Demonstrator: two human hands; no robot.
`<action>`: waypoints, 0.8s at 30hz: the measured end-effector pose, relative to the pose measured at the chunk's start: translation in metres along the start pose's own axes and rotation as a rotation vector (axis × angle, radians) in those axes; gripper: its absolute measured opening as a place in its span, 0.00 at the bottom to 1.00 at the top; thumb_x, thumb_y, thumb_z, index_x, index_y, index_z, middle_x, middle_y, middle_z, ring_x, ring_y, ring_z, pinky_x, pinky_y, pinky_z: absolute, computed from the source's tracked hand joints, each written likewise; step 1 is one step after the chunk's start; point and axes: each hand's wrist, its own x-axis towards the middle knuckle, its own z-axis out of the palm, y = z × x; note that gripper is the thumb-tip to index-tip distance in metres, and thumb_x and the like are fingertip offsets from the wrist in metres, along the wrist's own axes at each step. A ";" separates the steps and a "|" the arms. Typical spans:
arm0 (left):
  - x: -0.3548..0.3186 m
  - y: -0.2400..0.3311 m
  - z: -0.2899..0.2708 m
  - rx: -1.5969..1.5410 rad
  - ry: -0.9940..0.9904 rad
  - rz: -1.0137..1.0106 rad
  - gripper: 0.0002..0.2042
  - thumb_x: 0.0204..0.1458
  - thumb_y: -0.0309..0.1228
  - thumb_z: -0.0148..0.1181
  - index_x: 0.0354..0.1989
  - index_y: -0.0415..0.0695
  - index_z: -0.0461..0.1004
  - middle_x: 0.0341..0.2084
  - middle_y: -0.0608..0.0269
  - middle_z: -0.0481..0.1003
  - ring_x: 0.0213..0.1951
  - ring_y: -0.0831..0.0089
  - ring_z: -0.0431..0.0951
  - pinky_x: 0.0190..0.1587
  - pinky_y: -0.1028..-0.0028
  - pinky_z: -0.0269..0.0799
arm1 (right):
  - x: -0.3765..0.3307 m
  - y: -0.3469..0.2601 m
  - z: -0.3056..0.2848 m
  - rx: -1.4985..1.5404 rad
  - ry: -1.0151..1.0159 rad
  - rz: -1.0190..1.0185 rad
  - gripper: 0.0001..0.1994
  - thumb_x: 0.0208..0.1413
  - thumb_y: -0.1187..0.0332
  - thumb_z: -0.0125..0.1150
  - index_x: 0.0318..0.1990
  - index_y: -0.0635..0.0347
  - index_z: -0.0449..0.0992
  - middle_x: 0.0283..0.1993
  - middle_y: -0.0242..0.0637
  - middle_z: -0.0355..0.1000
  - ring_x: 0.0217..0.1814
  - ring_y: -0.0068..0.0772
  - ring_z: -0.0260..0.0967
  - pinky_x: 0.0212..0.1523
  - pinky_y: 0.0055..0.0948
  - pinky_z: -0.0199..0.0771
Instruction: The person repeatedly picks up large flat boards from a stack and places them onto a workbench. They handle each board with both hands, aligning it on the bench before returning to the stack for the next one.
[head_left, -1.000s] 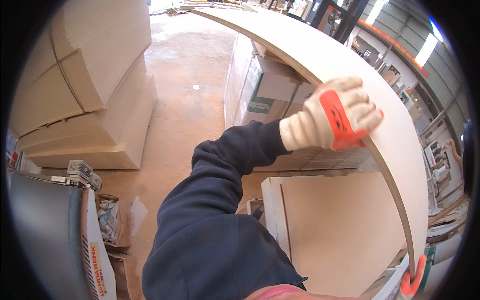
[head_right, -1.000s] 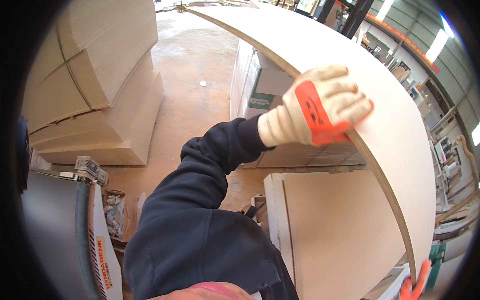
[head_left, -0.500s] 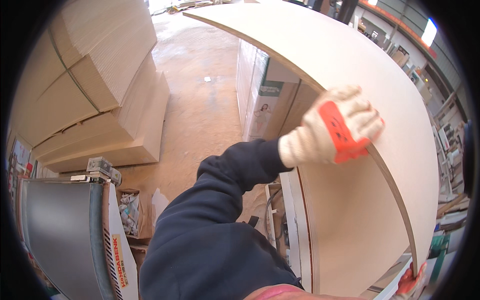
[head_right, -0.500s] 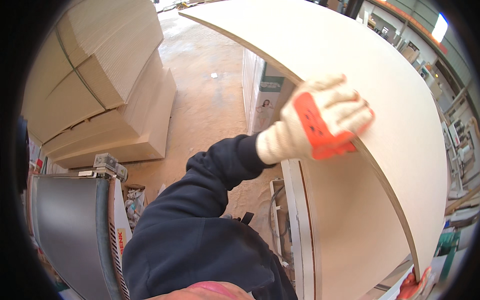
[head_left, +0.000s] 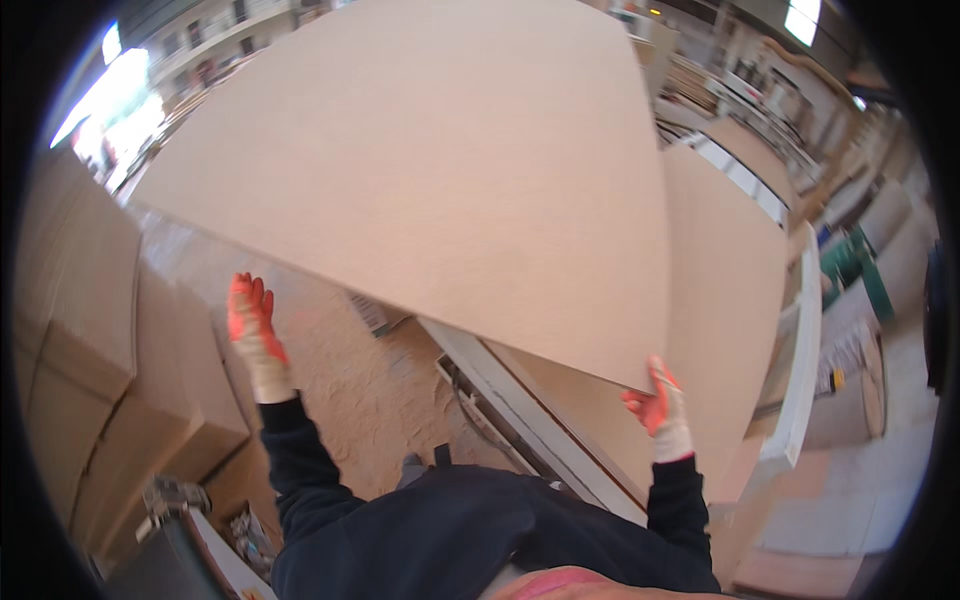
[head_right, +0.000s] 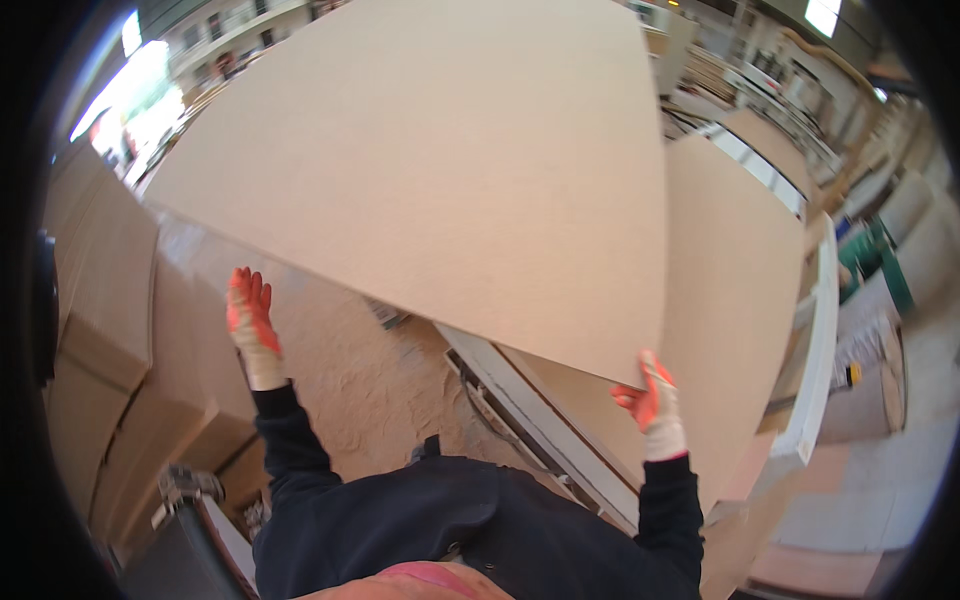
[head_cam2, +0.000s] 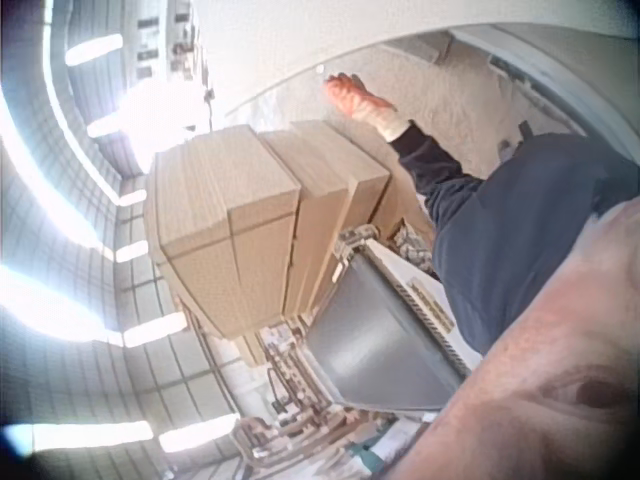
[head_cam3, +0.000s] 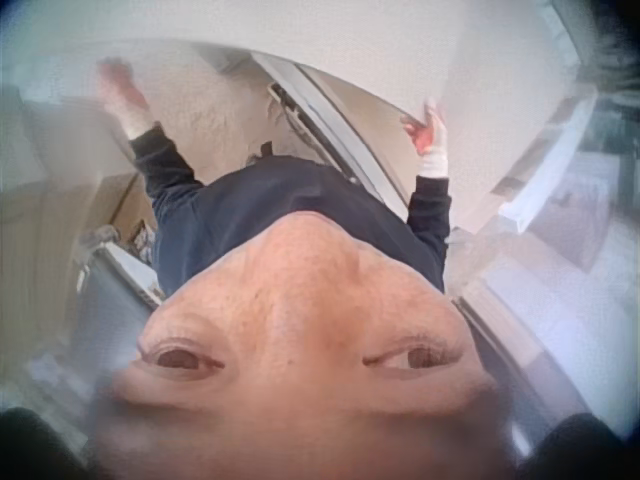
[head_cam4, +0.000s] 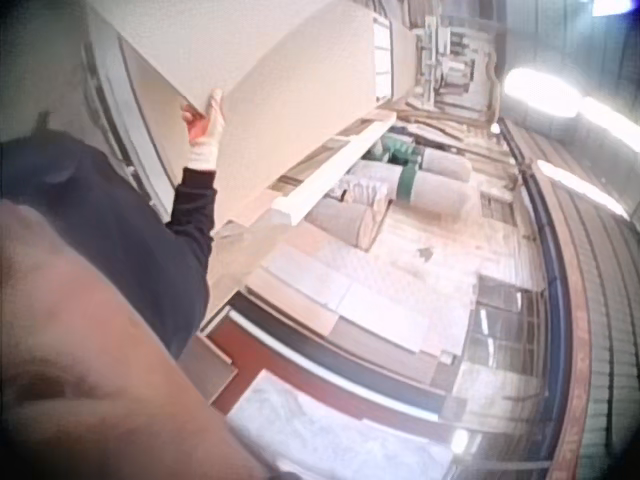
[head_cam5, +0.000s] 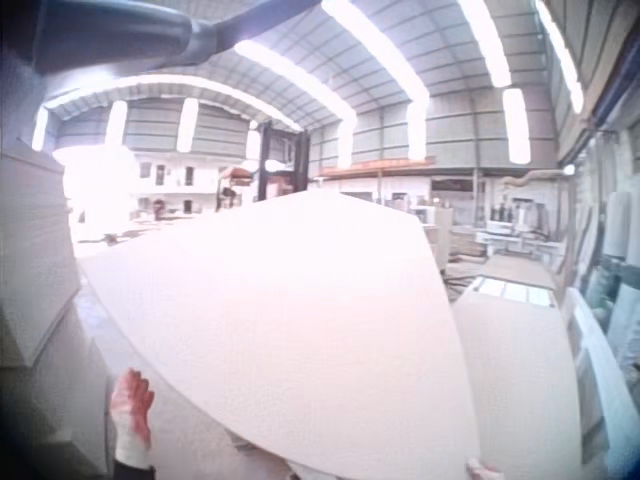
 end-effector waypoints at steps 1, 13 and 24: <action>0.028 -0.002 -0.013 -0.277 0.022 -0.235 0.38 0.67 0.55 0.62 0.76 0.39 0.64 0.74 0.48 0.67 0.73 0.53 0.69 0.73 0.49 0.65 | 0.004 0.009 0.006 -0.021 0.055 0.052 0.24 0.66 0.45 0.68 0.59 0.48 0.74 0.47 0.37 0.80 0.28 0.48 0.83 0.18 0.34 0.77; 0.218 -0.033 -0.073 0.062 -0.298 -0.071 0.31 0.73 0.51 0.52 0.74 0.39 0.67 0.69 0.49 0.72 0.68 0.56 0.73 0.73 0.55 0.67 | -0.006 0.131 0.038 -0.064 0.245 0.081 0.29 0.62 0.36 0.65 0.48 0.55 0.74 0.34 0.40 0.77 0.14 0.36 0.69 0.12 0.31 0.66; 0.244 -0.103 -0.067 0.172 -0.358 -0.208 0.26 0.74 0.45 0.50 0.72 0.40 0.69 0.71 0.54 0.70 0.71 0.58 0.69 0.74 0.55 0.66 | 0.014 0.376 0.127 -0.040 0.312 0.298 0.35 0.66 0.33 0.59 0.63 0.54 0.73 0.42 0.36 0.81 0.23 0.34 0.76 0.18 0.31 0.75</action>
